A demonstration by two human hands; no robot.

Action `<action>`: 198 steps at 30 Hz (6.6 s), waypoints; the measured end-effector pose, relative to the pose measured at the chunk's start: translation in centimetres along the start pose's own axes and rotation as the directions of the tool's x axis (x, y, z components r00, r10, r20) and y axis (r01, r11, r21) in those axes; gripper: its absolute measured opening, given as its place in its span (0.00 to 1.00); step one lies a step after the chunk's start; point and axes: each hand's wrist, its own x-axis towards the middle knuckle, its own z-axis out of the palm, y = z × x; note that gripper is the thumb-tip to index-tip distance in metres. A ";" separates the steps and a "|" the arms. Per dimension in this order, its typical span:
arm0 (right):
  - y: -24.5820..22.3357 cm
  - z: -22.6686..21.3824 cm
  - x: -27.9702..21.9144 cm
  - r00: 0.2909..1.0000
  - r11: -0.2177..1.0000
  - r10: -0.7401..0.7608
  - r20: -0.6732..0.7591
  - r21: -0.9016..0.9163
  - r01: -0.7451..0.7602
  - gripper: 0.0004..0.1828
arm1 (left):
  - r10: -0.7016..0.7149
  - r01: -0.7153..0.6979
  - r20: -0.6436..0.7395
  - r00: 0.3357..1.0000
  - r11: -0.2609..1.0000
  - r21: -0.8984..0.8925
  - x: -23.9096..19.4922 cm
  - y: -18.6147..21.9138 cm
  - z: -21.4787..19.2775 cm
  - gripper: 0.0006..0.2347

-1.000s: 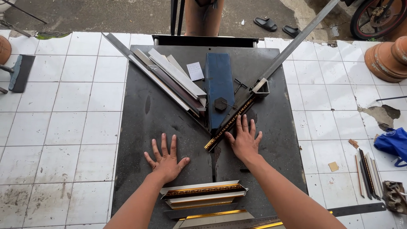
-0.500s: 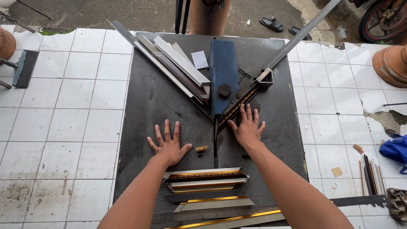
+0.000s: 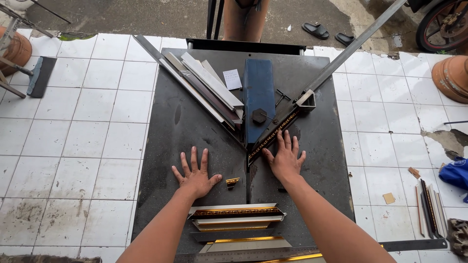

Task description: Measuring and aligning frame molding pieces on a miter cutting machine for assembly.

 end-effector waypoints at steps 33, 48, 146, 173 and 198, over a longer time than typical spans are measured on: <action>6.3 -4.0 -5.8 0.760 0.700 -0.636 -0.136 -0.516 0.494 0.05 | -0.076 -0.262 -0.503 0.861 0.781 -0.567 -10.4 0.6 1.2 0.05; 2.2 1.7 -16.8 0.545 0.552 -0.833 -0.089 -0.091 0.829 0.19 | -0.155 0.210 0.156 0.976 0.439 -0.874 -17.8 2.1 10.9 0.07; 3.8 -1.4 -10.1 0.885 0.858 -0.401 0.235 -0.242 0.453 0.21 | -0.164 0.233 0.220 0.962 0.064 -0.970 -17.9 10.5 1.9 0.13; 0.2 -1.4 -14.9 0.862 0.909 -0.278 0.424 -0.174 0.379 0.17 | -0.202 0.052 0.074 0.977 -0.113 -0.992 -14.5 2.5 1.8 0.05; 0.9 3.3 -16.7 0.650 0.549 -0.730 0.211 -0.384 0.742 0.14 | -0.172 0.062 0.079 0.982 -0.100 -0.993 -15.6 1.2 3.5 0.06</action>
